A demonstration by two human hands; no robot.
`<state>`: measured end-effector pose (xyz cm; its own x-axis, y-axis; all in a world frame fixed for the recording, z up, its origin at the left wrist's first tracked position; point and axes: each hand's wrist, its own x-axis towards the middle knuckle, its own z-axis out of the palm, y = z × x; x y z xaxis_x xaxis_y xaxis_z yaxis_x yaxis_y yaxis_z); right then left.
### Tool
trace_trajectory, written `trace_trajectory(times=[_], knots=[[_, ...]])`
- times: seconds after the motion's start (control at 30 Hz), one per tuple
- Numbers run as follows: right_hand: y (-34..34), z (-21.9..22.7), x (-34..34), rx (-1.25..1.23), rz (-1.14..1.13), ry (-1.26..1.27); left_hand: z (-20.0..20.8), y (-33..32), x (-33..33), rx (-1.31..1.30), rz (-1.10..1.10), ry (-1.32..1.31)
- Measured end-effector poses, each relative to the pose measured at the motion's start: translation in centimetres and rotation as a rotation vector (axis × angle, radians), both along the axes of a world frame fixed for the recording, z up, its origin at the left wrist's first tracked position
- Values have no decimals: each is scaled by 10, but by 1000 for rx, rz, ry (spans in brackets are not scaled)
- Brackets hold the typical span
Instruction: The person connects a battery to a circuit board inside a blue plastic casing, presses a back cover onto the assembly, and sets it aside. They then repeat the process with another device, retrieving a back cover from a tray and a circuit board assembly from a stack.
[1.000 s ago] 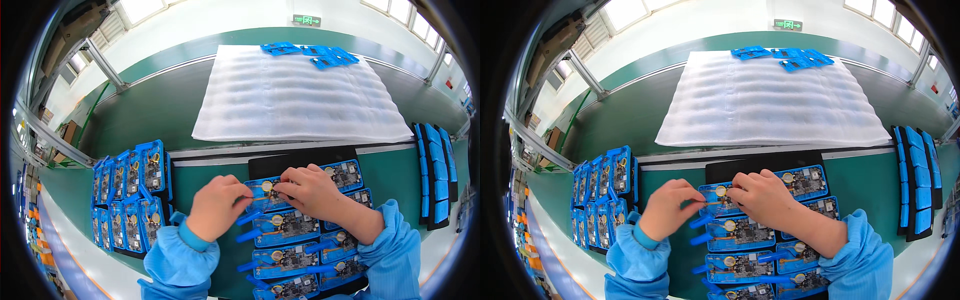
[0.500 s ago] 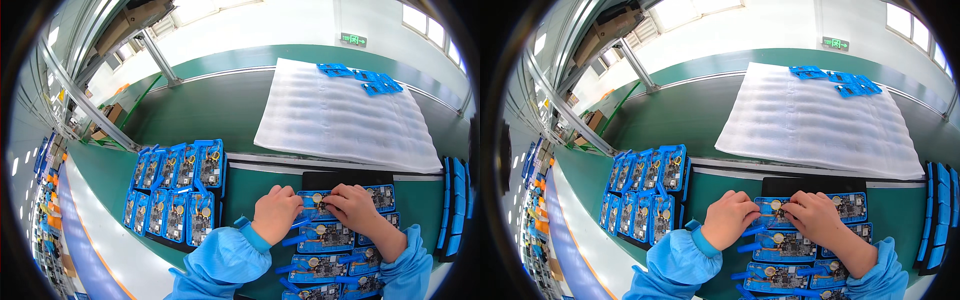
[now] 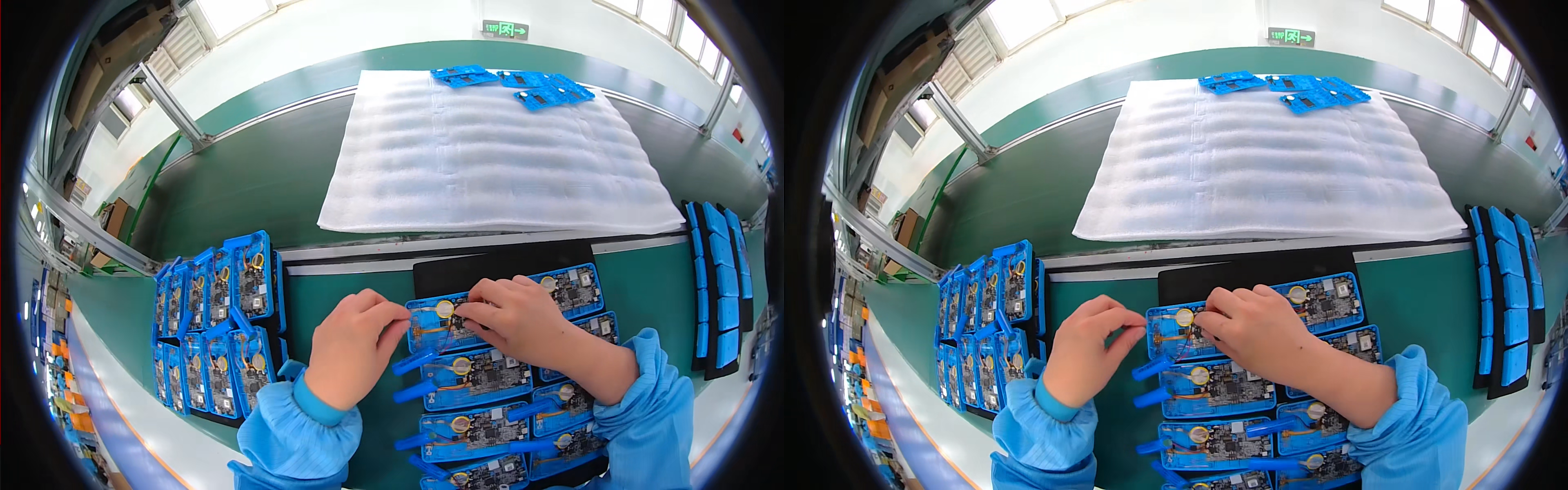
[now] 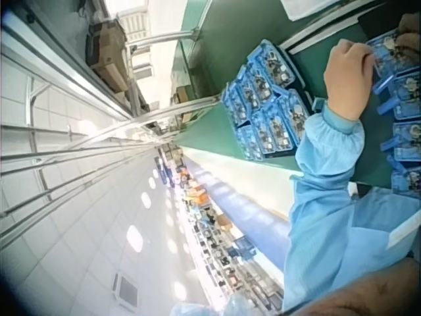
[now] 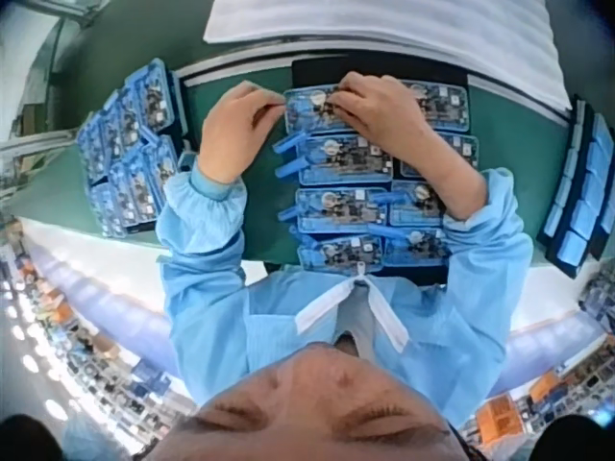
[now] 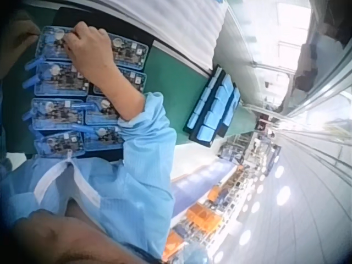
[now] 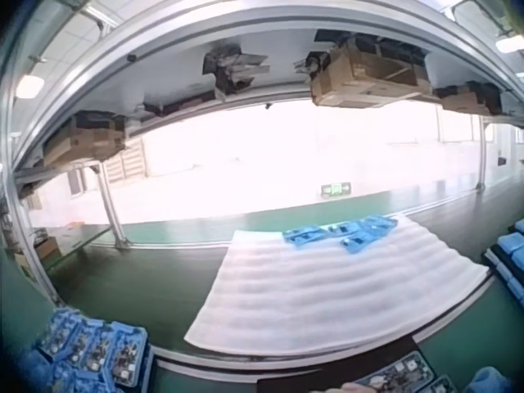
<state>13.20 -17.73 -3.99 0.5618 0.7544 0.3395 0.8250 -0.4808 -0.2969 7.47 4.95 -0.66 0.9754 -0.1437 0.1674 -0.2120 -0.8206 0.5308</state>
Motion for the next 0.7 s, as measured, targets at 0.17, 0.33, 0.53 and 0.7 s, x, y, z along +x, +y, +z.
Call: trace_trajectory(times=[0.17, 0.33, 0.53, 0.7], knots=[[0, -2, -1, 34, 8, 8, 9, 5, -21, 54, -204, 162], [1, -1, -1, 9, 90, -36, 4, 7, -23, 15, -186, 203], [7, -3, -1, 38, 84, 30, 10, -2, -8, -204, -38, 141], [14, -8, -2, 57, 32, 40, -13, -3, 3, -569, 114, 223]])
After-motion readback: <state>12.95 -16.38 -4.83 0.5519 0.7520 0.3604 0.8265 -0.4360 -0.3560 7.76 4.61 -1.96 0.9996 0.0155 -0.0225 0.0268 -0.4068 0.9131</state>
